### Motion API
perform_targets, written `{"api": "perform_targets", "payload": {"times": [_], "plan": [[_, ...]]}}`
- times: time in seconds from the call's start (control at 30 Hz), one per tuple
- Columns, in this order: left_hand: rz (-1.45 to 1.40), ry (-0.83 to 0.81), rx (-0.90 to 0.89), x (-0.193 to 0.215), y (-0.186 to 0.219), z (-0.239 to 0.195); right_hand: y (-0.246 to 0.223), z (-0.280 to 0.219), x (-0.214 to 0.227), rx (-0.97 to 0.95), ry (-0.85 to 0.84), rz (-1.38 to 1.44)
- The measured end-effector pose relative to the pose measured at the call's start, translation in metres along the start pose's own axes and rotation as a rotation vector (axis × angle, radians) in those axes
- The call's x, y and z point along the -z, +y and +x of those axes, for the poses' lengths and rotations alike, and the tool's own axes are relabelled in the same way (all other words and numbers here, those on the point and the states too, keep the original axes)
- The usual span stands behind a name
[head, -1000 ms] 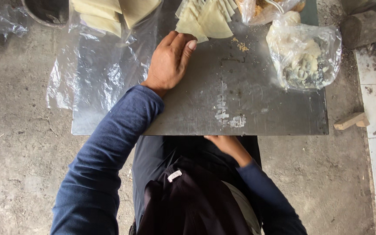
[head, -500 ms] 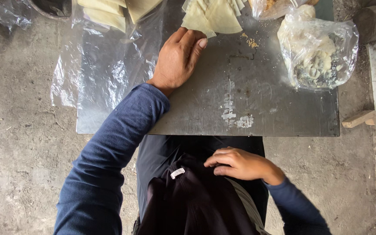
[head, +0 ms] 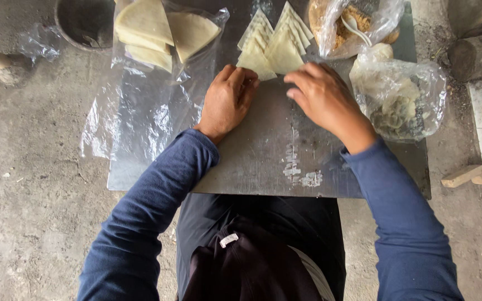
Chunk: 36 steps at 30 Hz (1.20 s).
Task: The person repeatedly takes triangular pastry sheets, places a spoonful of grainy filling into the center, and folds the edges to seal them into a triangular packet. The finished packets are stacked on the metal table.
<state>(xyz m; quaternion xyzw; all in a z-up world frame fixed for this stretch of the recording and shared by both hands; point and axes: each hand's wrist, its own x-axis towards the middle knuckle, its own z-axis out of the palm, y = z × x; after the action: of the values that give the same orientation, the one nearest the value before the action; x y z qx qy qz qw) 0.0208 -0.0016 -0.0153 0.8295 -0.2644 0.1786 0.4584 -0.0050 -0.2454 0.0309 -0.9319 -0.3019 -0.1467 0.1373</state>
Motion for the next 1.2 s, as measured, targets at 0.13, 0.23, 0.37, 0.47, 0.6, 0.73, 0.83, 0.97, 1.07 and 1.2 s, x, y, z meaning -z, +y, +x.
{"api": "perform_targets", "payload": {"times": [0.13,0.23,0.37,0.47,0.6,0.73,0.83,0.97,1.07,1.2], "plan": [[0.055,0.014,-0.084,0.001,0.0,0.001,0.026,0.025,-0.029,-0.043,0.085,0.059],[0.109,-0.03,-0.093,0.001,0.0,0.002,0.037,0.03,-0.048,-0.037,0.074,0.037],[0.147,-0.078,-0.061,-0.002,0.001,0.0,0.049,0.027,-0.064,0.001,0.083,-0.137],[0.184,-0.117,-0.069,-0.003,0.0,0.001,0.056,0.031,-0.069,-0.194,0.087,0.05],[0.204,-0.148,-0.063,-0.004,-0.001,0.001,0.063,0.029,-0.062,-0.372,0.26,0.307],[0.216,-0.156,-0.061,-0.004,-0.001,0.001,0.069,0.026,-0.059,-0.363,0.428,0.315],[0.222,-0.162,-0.055,-0.004,-0.001,0.0,0.077,0.025,-0.062,-0.443,0.519,0.397],[0.215,-0.159,-0.06,-0.004,0.0,0.0,0.085,0.024,-0.059,-0.493,0.64,0.598],[0.212,-0.145,-0.07,-0.003,0.002,0.002,0.082,0.024,-0.047,-0.47,0.668,0.702],[0.08,-0.111,-0.096,0.004,0.011,0.003,0.057,0.006,-0.022,-0.313,0.508,0.234]]}}
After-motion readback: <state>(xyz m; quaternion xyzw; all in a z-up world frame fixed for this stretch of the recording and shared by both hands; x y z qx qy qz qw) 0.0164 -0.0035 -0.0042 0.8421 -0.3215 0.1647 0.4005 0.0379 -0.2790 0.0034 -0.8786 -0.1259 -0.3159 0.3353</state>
